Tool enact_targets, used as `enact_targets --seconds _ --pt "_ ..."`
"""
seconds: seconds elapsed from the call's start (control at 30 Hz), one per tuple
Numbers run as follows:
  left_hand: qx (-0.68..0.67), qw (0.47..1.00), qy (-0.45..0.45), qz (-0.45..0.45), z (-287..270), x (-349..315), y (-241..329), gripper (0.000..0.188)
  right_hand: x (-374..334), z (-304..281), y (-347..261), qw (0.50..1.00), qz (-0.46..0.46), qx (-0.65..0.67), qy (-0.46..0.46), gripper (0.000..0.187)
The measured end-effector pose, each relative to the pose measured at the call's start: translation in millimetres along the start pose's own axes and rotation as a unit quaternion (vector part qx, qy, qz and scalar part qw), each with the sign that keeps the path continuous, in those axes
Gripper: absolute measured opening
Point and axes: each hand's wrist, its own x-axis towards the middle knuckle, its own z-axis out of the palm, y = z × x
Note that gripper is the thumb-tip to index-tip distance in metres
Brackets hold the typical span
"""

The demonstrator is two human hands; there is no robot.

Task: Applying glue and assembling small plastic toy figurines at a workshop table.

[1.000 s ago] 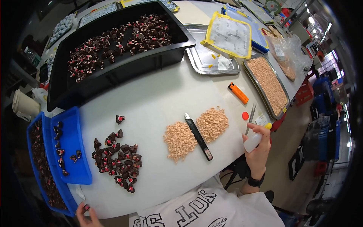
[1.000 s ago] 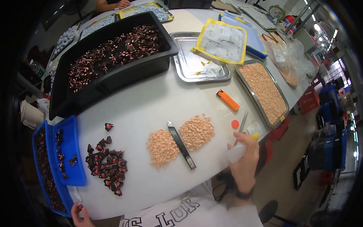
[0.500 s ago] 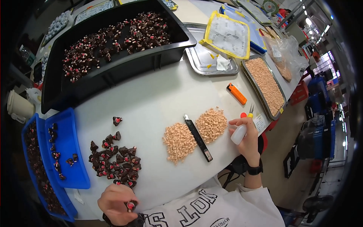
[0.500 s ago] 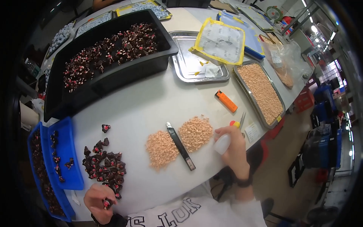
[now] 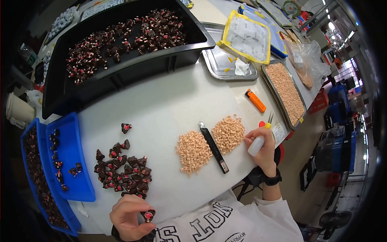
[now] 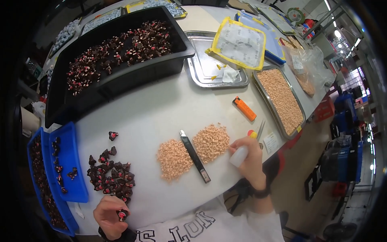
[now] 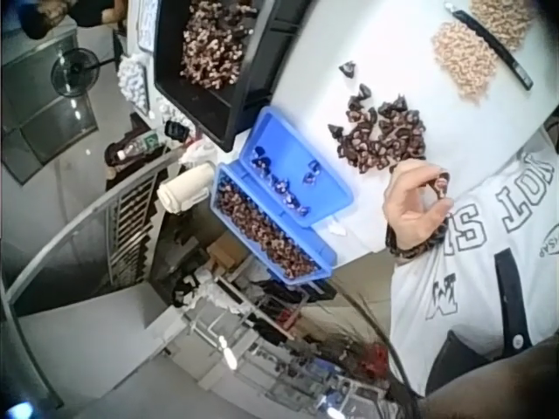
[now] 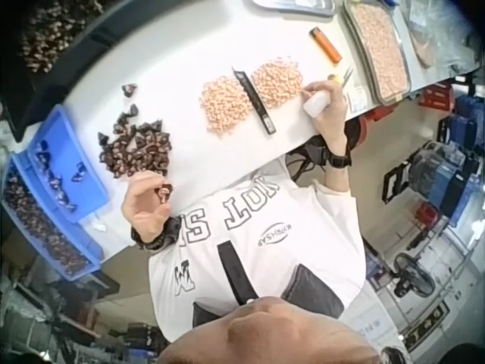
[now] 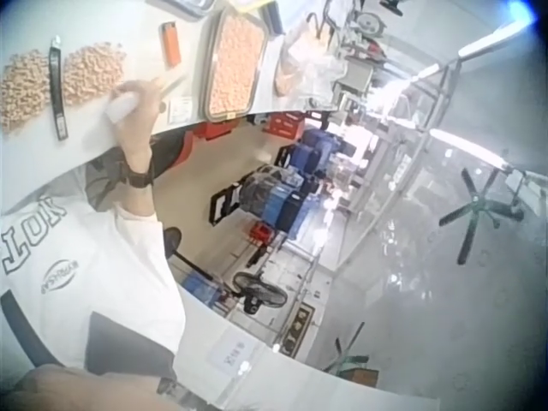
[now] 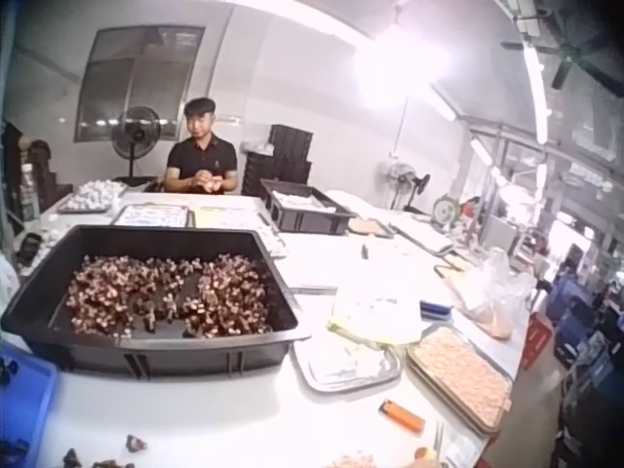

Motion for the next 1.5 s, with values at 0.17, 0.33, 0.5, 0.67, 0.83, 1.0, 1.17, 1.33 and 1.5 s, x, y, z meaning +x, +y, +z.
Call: enact_targets --seconds 0.17,0.33,0.5,0.67,0.83,1.0,1.17,1.33,1.5 --pt "-0.037 0.994 0.019 -0.097 14 4 6 0.039 -18 -1 -78 0.977 -0.142 0.159 0.019 0.024" --pt "0.023 0.967 -0.215 -0.133 13 15 7 0.058 -7 47 -137 0.906 -0.268 0.280 -0.166 0.018" --pt "0.017 0.960 -0.198 -0.195 13 13 11 0.047 -9 67 -127 0.856 -0.189 0.407 -0.255 0.026" --pt "0.015 0.940 -0.289 -0.178 11 17 6 0.068 -3 61 -131 0.859 -0.147 0.401 -0.282 0.023" --pt "-0.007 0.962 -0.176 -0.207 16 17 8 0.065 0 60 -130 0.874 -0.126 0.383 -0.271 0.014" --pt "0.027 0.969 -0.180 -0.164 15 14 2 0.067 0 64 -131 0.884 -0.146 0.351 -0.272 0.027" --pt "0.026 0.958 -0.225 -0.175 11 15 1 0.068 -2 69 -129 0.892 -0.144 0.353 -0.244 0.029" --pt "0.004 0.952 -0.195 -0.234 15 19 8 0.062 -6 71 -132 0.904 -0.207 0.314 -0.203 0.028" --pt "-0.024 0.951 -0.202 -0.233 13 15 6 0.061 -9 73 -135 0.918 -0.293 0.241 -0.117 0.024"
